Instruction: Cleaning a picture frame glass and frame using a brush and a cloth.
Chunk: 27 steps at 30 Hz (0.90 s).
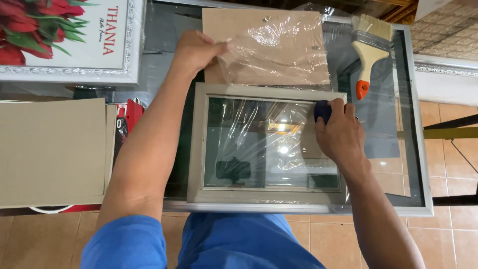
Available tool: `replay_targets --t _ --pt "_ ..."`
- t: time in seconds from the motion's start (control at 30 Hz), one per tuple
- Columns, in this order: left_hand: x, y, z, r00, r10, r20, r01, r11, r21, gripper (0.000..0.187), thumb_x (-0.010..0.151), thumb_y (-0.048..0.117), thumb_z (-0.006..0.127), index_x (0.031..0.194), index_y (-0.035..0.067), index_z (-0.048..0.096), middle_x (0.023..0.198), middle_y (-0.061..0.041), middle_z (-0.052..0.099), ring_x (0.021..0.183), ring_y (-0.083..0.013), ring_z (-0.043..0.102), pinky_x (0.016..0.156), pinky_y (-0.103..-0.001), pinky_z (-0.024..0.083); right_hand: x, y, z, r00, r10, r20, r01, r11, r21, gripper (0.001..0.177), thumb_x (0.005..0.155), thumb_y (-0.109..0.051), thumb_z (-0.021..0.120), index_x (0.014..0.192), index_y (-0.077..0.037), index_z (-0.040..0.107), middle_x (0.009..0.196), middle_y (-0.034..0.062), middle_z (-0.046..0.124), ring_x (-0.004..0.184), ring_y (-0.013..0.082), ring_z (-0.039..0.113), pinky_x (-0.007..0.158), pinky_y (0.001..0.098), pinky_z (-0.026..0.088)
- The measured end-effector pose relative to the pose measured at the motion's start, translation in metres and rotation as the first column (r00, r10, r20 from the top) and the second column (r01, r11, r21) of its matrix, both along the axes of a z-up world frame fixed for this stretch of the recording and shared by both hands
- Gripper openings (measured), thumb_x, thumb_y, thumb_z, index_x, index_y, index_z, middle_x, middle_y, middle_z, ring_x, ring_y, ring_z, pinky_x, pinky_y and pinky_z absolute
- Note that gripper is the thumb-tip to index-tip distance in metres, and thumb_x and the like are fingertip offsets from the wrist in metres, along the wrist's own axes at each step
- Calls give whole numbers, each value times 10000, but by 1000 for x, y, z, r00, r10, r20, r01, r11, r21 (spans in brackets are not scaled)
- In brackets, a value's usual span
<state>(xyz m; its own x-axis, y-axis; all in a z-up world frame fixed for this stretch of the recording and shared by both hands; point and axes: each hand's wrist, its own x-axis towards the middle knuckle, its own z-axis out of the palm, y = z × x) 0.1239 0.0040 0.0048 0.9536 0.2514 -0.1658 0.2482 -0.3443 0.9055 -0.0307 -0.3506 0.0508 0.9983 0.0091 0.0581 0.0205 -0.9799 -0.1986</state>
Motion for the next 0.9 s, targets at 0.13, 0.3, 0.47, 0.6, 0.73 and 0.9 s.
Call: replay_targets --t 0.13,0.3,0.47,0.6,0.73,0.9 --pt "-23 -17 40 989 -145 -41 144 989 -25 222 795 216 880 847 58 735 699 -29 705 517 -87 597 538 -215 531 1 0 1 1000 -11 -24 11 1000 -6 402 926 -190 644 1273 -37 509 1165 256 566 864 497 658 758 597 527" --pt "16 -35 26 989 -55 140 57 998 -10 159 869 201 713 729 138 755 677 58 699 630 -59 599 696 -217 551 0 1 2 1000 -7 -12 7 1000 0 395 929 -174 653 1268 -24 516 1151 262 578 842 489 662 733 586 529" --pt "35 -27 -9 994 11 105 -8 999 -31 195 836 225 745 953 70 760 768 -38 728 619 -142 634 610 -271 540 0 -1 4 1000 2 -20 -1 1000 17 403 935 -183 647 1280 -30 507 1158 256 576 859 490 659 742 588 527" --pt "-14 -9 34 971 -151 -188 219 875 432 828 866 513 828 1279 -157 567 1210 -260 661 1041 -370 722 937 -428 582 -3 2 7 1000 6 -24 -5 999 39 378 936 -177 649 1254 -30 507 1102 245 589 800 470 664 724 570 531" --pt "-54 -13 55 915 -182 -359 358 777 518 882 801 732 826 1088 -95 713 1020 -203 753 811 -326 752 792 -415 578 2 0 5 999 -20 -44 21 1000 17 428 927 -182 652 1299 -35 499 1158 255 577 861 486 662 750 578 533" --pt "-53 -15 36 975 -148 -163 212 835 509 102 890 163 693 820 185 763 829 41 772 797 -194 713 747 -370 547 2 1 13 993 -33 -114 36 999 24 404 939 -178 645 1284 -25 501 1165 251 577 898 478 664 792 584 525"
